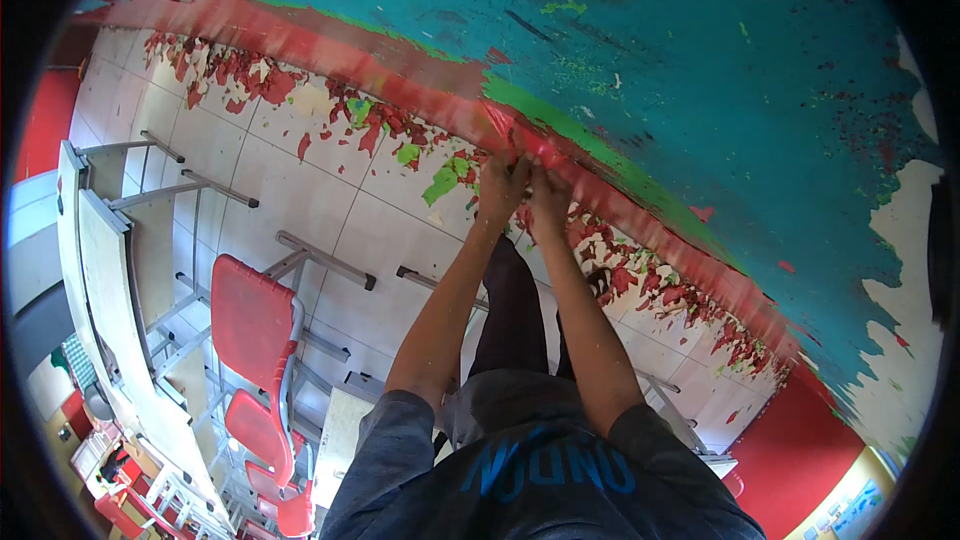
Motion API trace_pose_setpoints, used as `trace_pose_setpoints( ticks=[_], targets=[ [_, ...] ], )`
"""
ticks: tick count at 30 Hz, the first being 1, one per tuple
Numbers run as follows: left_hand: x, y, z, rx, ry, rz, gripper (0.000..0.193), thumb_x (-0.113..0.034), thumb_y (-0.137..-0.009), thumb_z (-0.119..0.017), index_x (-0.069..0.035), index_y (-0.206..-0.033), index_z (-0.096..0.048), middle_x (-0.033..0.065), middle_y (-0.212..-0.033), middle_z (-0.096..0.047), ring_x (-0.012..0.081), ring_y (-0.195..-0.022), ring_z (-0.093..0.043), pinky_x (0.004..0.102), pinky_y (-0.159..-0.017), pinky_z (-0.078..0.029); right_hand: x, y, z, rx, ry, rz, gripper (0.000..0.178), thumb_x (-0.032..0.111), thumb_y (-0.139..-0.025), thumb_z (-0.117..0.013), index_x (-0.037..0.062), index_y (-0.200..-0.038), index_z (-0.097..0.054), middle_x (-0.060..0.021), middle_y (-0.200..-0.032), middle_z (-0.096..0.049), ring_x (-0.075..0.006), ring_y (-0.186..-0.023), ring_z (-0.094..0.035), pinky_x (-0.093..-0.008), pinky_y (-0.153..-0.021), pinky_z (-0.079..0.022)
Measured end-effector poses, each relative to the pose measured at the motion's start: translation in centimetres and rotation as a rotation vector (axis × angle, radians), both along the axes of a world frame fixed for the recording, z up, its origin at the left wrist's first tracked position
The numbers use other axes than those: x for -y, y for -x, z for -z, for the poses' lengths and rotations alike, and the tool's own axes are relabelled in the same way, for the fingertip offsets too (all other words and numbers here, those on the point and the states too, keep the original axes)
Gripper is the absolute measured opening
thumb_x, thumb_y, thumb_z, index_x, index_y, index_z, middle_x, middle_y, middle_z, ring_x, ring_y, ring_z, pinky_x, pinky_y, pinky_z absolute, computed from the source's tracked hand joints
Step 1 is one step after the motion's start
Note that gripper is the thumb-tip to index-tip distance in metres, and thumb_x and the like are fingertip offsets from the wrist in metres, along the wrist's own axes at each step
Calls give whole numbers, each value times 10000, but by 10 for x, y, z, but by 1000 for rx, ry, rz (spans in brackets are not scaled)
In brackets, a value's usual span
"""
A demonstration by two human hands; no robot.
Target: Scraping layers of old paint off a wall or ceiling using a manual scraper.
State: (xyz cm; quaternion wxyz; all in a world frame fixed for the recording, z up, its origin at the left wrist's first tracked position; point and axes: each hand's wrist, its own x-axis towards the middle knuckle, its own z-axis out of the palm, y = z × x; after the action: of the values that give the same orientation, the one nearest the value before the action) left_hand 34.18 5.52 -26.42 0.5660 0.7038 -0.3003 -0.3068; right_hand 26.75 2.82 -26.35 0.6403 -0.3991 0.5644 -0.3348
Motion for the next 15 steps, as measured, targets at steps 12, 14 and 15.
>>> trace_pose_setpoints(
  ticks=[12, 14, 15],
  targets=[
    [-49, 61, 94, 239, -248, 212, 231, -160, -733, -511, 30, -615, -569, 233, -568, -530, 355, -595, -576, 410, -509, -443, -48, 78, 85, -77, -300, 7, 259, 286, -773, -595, 43, -858, -610, -37, -702, -572, -95, -574, -523, -237, -474, -431],
    [-75, 78, 104, 614, -517, 795, 252, -206, -748, -493, 19, -689, -590, 230, -670, -566, 338, -695, -585, 418, -580, -459, -82, 102, 102, -150, -396, -52, 370, 225, -763, -586, 67, -1086, -497, -27, -835, -561, -133, -633, -522, -272, -542, -450],
    [-89, 88, 107, 666, -570, 925, 276, -257, -746, -507, 0, -704, -599, 210, -672, -576, 332, -689, -587, 417, -593, -460, -98, 119, 105, -268, -361, -56, 315, 216, -770, -570, 73, -1045, -513, -35, -810, -556, -142, -651, -525, -274, -572, -446]
  ],
)
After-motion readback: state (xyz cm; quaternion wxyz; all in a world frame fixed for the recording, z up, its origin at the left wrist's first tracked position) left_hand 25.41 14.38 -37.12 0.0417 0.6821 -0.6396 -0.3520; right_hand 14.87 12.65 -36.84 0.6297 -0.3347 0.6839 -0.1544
